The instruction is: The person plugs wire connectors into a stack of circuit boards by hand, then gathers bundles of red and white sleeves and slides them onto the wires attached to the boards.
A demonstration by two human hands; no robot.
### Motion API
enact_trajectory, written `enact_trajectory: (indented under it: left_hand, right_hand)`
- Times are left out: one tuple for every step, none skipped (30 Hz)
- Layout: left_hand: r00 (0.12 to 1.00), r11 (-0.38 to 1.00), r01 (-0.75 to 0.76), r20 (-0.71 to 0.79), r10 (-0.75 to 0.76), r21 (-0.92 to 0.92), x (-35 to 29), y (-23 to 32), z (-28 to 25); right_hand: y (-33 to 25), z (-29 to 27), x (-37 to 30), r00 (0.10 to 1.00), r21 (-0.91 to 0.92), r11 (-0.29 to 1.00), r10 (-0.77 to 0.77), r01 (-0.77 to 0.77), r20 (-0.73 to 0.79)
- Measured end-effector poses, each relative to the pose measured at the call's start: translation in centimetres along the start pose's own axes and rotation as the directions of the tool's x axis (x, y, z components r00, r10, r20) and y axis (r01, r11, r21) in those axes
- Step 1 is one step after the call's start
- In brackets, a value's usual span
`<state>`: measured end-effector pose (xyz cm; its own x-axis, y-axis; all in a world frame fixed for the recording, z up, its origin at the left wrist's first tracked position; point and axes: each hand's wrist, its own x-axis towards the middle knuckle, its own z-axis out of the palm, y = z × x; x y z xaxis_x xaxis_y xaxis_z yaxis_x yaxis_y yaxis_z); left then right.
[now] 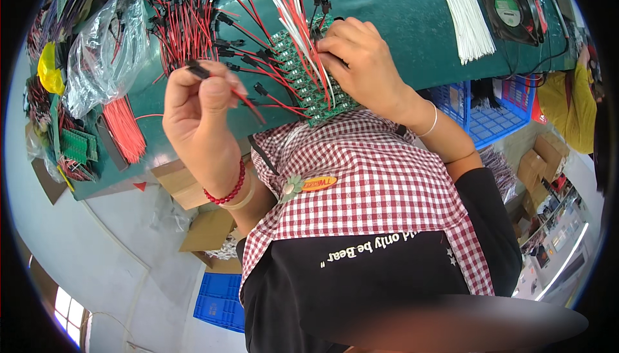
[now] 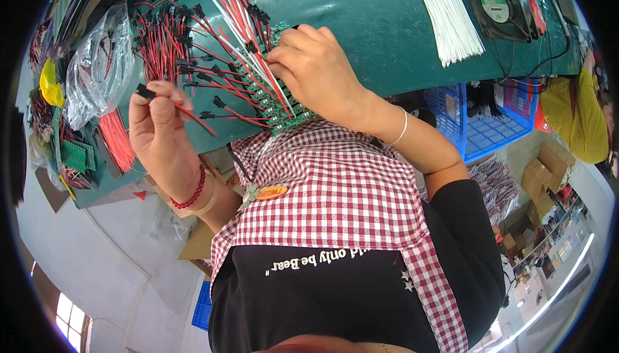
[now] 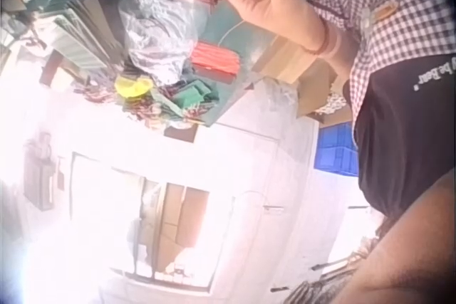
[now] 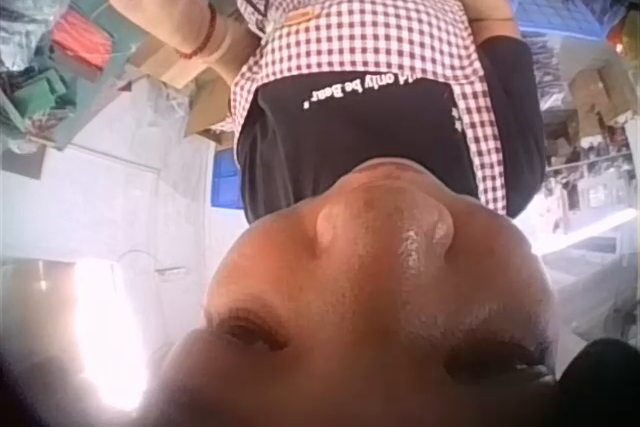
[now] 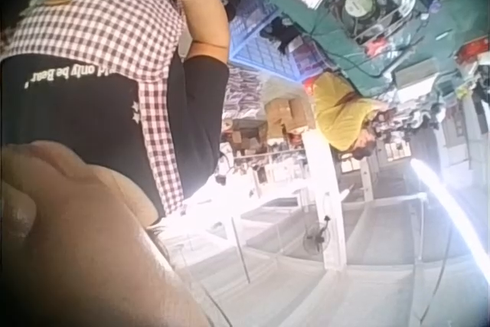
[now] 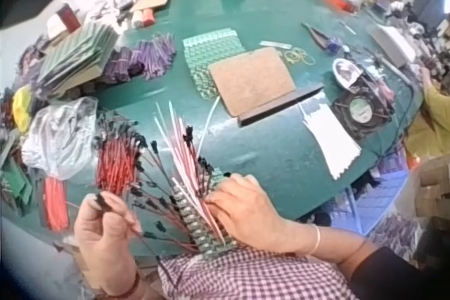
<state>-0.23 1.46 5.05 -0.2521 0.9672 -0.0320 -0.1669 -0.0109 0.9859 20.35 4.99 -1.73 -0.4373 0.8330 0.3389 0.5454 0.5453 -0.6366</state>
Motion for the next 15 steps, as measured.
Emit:
enact_trajectory:
  left_hand:
    - [0.999,1.0,0.021,0.032,-0.021,-0.021,0.0,0.1,0.2]
    - [0.998,0.998,0.042,0.042,-0.04,-0.04,-0.1,0.1,0.5]
    - [0.998,0.998,0.041,0.038,-0.04,-0.038,-0.1,0.0,0.8]
    - [0.997,0.998,0.053,0.066,-0.05,-0.037,-0.1,0.1,1.0]
    - [0.993,0.997,0.066,0.096,-0.062,-0.038,-0.1,0.1,1.2]
    - [0.99,0.991,0.086,0.117,-0.074,-0.1,-0.1,0.1,1.6]
    - [0.992,0.992,0.08,0.105,-0.07,-0.095,-0.1,0.2,1.8]
    - [0.992,0.991,0.085,0.104,-0.075,-0.1,-0.2,0.3,2.0]
    - [0.991,0.99,0.091,0.104,-0.081,-0.104,-0.2,0.3,2.1]
    - [0.991,0.992,0.074,0.116,-0.062,-0.098,-0.3,0.2,2.0]
    - [0.992,0.993,0.07,0.113,-0.059,-0.097,-0.3,0.2,2.1]
    - [0.99,0.992,0.078,0.121,-0.067,-0.094,-0.4,0.2,2.4]
    - [0.987,0.991,0.094,0.137,-0.08,-0.094,-0.4,0.2,2.8]
    - [0.985,0.991,0.107,0.141,-0.095,-0.079,-0.6,0.3,3.4]
    - [0.983,0.991,0.078,0.175,-0.059,-0.105,-0.7,-0.1,3.9]
  right_hand:
    - [0.1,0.2,0.0,1.0,-0.01,1.0,0.021,-0.021,-0.015]
    - [0.1,0.2,-0.1,0.999,-0.019,0.999,0.042,-0.043,-0.029]
    - [0.0,0.0,-0.1,0.999,-0.016,0.999,0.04,-0.04,-0.028]
    - [-0.2,-0.2,0.0,0.994,-0.013,0.994,0.111,-0.111,-0.001]
    - [-0.4,-0.5,0.1,0.983,-0.014,0.983,0.184,-0.183,0.026]
    - [-0.7,-0.7,0.1,0.983,-0.02,0.983,0.183,-0.183,-0.008]
    - [-0.8,-1.1,0.2,0.985,-0.011,0.985,0.173,-0.173,-0.003]
    - [-0.9,-1.6,0.1,0.975,0.02,0.975,0.223,-0.222,-0.027]
    - [-1.1,-2.2,0.2,0.961,0.052,0.961,0.273,-0.27,-0.049]
    - [-2.0,-3.2,0.3,0.956,0.052,0.959,0.281,-0.277,-0.087]
    - [-2.8,-4.2,0.4,0.957,0.053,0.96,0.277,-0.274,-0.087]
    - [-3.5,-5.1,0.5,0.971,0.198,0.953,0.238,-0.229,-0.023]
    - [-4.2,-5.8,0.5,0.98,0.336,0.921,0.198,-0.197,0.032]
    - [-4.9,-5.8,0.8,0.967,0.465,0.849,0.208,-0.253,0.148]
    - [-4.8,-5.8,0.8,0.967,0.464,0.849,0.209,-0.253,0.145]
